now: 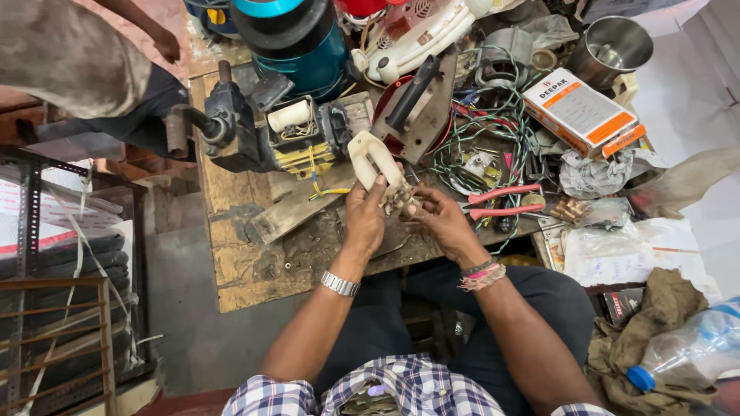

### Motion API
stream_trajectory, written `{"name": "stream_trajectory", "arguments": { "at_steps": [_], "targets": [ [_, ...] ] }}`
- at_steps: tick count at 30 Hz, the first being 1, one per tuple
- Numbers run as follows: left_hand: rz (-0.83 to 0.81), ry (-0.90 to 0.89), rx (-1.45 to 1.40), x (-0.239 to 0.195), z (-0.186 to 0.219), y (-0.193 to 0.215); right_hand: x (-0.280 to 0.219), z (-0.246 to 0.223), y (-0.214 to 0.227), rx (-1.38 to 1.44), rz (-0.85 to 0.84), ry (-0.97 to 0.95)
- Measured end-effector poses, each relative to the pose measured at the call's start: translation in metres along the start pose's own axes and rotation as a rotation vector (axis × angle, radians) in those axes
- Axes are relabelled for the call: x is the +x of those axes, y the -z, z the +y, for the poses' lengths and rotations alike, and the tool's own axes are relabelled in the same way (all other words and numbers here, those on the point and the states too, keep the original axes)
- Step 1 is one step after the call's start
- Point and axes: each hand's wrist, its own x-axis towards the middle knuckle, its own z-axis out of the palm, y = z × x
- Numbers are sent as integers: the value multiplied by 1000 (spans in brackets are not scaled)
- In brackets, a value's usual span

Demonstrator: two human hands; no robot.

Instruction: The person works at a cluttered workbench, using pliers and a screwdriver to manipulate wires and small components. They handle a white plastic housing and a black cylindrical part, stripping wires and adjusting connections while seated.

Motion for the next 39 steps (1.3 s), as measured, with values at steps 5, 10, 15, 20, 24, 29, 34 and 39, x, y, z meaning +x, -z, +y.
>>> {"name": "stream_trajectory", "arguments": {
  "at_steps": [5, 10, 15, 20, 24, 29, 34, 39],
  "targets": [
    [9, 34, -18, 10, -4, 9, 4, 2, 7, 39, 21, 93],
    [124, 112, 152, 8, 1, 17, 1, -2, 6, 17, 76, 133],
    [338, -463, 1103, -31, 13, -3, 1, -4, 8, -12, 146, 192],
    [-233, -747, 1458, -27, 41, -8, -1, 0, 9, -37, 127, 210],
    [-413, -696, 1461, 1, 60, -9, 3, -7, 9, -53, 114, 199],
    [-557, -529, 1363, 8, 71, -3, 2, -4, 14, 22, 58, 199],
    [-651, -550, 1434, 13, 76, -10, 4, -4, 14, 21, 35, 198],
    [-656, -519, 1491, 14, 75, -16, 2, -6, 12, -12, 46, 204]
  ]
}}
